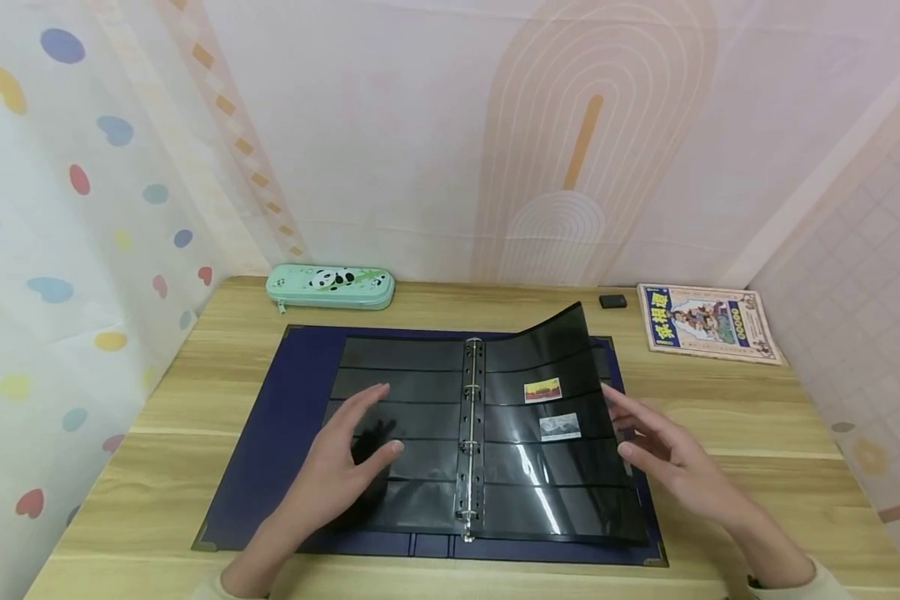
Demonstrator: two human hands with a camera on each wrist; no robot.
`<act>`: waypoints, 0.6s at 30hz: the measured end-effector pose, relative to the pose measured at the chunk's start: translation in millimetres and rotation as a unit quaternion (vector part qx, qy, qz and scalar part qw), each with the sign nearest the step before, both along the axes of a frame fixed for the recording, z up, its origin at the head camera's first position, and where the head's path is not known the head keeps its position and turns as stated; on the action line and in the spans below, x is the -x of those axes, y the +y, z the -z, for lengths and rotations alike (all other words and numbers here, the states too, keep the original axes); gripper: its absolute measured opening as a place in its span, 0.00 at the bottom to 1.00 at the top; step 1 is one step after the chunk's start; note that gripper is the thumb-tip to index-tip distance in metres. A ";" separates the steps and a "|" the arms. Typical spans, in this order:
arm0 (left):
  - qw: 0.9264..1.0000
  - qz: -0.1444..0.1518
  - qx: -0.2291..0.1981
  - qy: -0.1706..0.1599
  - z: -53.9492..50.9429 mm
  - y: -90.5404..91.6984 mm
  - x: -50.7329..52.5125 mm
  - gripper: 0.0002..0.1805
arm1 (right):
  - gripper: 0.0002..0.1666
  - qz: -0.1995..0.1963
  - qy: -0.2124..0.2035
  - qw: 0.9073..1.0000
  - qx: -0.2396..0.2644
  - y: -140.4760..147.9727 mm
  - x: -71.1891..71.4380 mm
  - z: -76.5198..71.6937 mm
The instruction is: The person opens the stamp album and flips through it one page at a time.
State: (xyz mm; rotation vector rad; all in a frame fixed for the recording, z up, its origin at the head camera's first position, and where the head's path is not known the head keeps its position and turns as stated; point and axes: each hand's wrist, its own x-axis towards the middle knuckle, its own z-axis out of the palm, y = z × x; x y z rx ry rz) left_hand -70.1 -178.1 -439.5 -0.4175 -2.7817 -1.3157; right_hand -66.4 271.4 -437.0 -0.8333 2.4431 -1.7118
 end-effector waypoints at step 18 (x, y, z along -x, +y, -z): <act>0.990 0.123 -0.068 0.028 -15.2 57.7 -17.8 0.36 | 0.41 -0.037 0.025 0.999 -0.029 -33.6 -7.9 -7.1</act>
